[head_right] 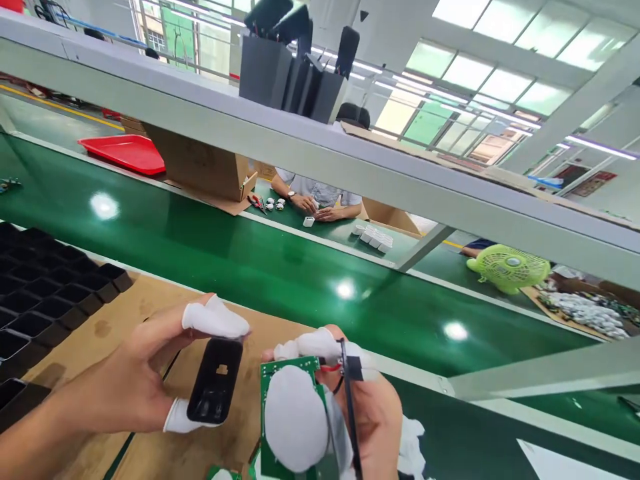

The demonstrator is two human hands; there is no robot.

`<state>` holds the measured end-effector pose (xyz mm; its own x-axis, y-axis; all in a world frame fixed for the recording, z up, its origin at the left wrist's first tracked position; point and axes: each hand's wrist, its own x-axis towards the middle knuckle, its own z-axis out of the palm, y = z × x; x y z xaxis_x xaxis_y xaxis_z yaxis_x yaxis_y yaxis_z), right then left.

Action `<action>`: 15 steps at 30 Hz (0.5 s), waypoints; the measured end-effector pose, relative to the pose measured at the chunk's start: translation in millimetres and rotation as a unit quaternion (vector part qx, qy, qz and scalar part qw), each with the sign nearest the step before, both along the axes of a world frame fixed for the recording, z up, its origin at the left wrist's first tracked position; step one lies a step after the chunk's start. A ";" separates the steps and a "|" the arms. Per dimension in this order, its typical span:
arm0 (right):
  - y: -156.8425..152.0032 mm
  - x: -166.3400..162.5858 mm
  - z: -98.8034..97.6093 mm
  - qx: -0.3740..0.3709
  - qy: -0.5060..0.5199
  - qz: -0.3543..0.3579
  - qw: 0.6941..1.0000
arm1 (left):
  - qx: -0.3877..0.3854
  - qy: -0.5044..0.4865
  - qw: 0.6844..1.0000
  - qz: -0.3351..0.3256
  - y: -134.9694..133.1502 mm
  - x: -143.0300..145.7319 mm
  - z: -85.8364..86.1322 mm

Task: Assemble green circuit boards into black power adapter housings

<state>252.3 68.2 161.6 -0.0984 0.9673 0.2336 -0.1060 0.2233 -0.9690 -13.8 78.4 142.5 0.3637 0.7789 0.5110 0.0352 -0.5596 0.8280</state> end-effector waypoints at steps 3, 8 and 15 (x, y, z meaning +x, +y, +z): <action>-5.1 2.2 -12.7 -0.011 0.002 -0.011 1.000 | 0.024 0.018 1.000 -0.003 2.5 -4.4 -0.4; -8.6 -6.4 -32.5 -0.019 0.005 -0.020 1.000 | 0.034 0.034 0.999 -0.003 1.5 -10.0 -1.2; -1.0 -11.2 -42.2 -0.011 -0.005 -0.003 1.000 | 0.059 0.042 0.997 0.032 6.0 -10.2 2.1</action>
<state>241.1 67.2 119.4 -0.0945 0.9728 0.2115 -0.0957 0.2025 -0.9746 -24.0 84.5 144.6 0.3604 0.7380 0.5705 0.1399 -0.6474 0.7492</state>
